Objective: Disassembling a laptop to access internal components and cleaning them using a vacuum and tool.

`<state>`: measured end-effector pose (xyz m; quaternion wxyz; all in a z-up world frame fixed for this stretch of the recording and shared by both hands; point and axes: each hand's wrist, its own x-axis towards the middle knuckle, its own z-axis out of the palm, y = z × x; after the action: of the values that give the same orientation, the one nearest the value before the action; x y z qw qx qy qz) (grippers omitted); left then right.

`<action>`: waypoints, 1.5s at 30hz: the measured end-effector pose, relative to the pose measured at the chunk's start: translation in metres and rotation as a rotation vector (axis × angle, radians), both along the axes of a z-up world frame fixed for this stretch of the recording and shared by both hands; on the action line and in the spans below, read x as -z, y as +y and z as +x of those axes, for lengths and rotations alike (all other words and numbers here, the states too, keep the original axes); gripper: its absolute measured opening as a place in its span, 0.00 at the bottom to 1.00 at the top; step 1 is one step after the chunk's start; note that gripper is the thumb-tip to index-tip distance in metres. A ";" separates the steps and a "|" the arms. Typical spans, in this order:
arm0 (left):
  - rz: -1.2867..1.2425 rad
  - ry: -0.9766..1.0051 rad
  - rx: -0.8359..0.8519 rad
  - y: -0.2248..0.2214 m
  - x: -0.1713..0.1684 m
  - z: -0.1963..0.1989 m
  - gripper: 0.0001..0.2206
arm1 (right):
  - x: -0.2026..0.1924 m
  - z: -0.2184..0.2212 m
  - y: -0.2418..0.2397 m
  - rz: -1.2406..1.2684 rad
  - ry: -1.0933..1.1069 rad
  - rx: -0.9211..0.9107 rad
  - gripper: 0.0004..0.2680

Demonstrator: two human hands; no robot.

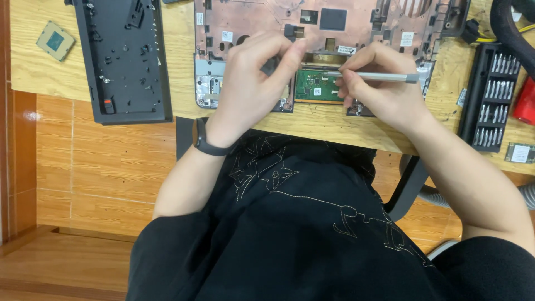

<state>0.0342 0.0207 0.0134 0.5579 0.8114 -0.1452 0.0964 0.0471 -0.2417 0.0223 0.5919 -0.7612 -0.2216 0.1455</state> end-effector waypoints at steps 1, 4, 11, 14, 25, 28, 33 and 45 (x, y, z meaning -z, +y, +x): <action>0.000 0.002 0.000 0.001 -0.003 0.000 0.10 | 0.000 0.000 -0.001 0.000 0.002 0.000 0.03; 0.048 -0.139 0.024 0.008 -0.009 -0.002 0.10 | 0.002 0.000 -0.002 -0.008 0.001 -0.006 0.03; 0.248 -0.239 0.093 0.026 -0.006 -0.004 0.13 | -0.006 -0.009 0.018 -0.068 -0.131 -0.093 0.04; 0.281 -0.233 0.082 0.024 0.000 -0.004 0.09 | -0.010 -0.016 0.035 -0.159 -0.182 -0.142 0.05; 0.261 -0.221 0.038 0.020 0.004 -0.002 0.07 | -0.007 -0.016 0.039 -0.279 -0.245 -0.191 0.04; 0.271 -0.224 0.032 0.021 0.004 -0.001 0.08 | -0.003 -0.016 0.038 -0.290 -0.287 -0.197 0.04; 0.280 -0.225 0.039 0.021 0.003 0.001 0.07 | -0.007 -0.018 0.042 -0.230 -0.316 -0.208 0.05; 0.309 -0.178 0.039 0.018 0.000 -0.001 0.08 | -0.004 -0.039 0.012 -0.175 -0.360 -0.086 0.04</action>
<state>0.0336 0.0392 0.0134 0.4134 0.8727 -0.2227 0.1336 0.0078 -0.2295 0.0265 0.4677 -0.8132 -0.3424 0.0510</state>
